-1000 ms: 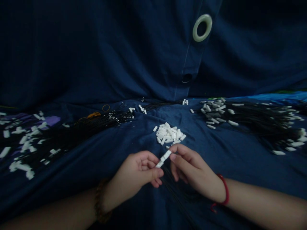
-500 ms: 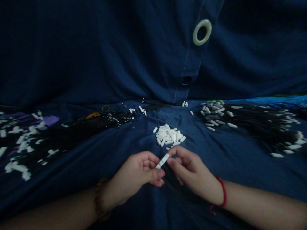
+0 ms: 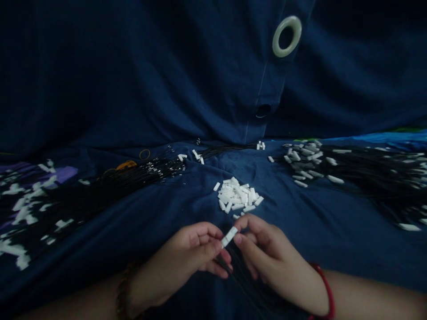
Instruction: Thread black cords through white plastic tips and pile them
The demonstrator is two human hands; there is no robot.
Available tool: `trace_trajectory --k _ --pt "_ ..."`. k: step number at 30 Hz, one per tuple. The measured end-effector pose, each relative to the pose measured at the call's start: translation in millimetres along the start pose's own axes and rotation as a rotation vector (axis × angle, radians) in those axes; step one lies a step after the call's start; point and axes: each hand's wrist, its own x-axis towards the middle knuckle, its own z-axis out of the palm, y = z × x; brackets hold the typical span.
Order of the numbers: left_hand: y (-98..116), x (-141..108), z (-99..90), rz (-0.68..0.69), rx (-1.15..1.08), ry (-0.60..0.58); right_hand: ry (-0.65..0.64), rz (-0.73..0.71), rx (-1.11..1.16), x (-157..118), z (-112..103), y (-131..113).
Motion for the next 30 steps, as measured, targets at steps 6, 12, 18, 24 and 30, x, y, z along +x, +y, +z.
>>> trace_trajectory --k 6,12,18,24,30 --pt "2 3 -4.0 -0.047 -0.056 -0.015 -0.010 0.012 0.026 4 2 -1" --pt "2 4 -4.7 -0.015 0.037 0.038 0.006 0.013 -0.060 1 3 2" --pt "3 3 -5.3 -0.045 0.123 0.053 0.014 -0.031 -0.179 0 3 0" --pt "2 3 -5.0 -0.029 0.130 0.055 -0.015 -0.035 -0.194 0 5 -2" --pt "2 -1 -6.8 0.002 0.125 0.154 -0.083 -0.133 -0.262 -1 -13 -6"
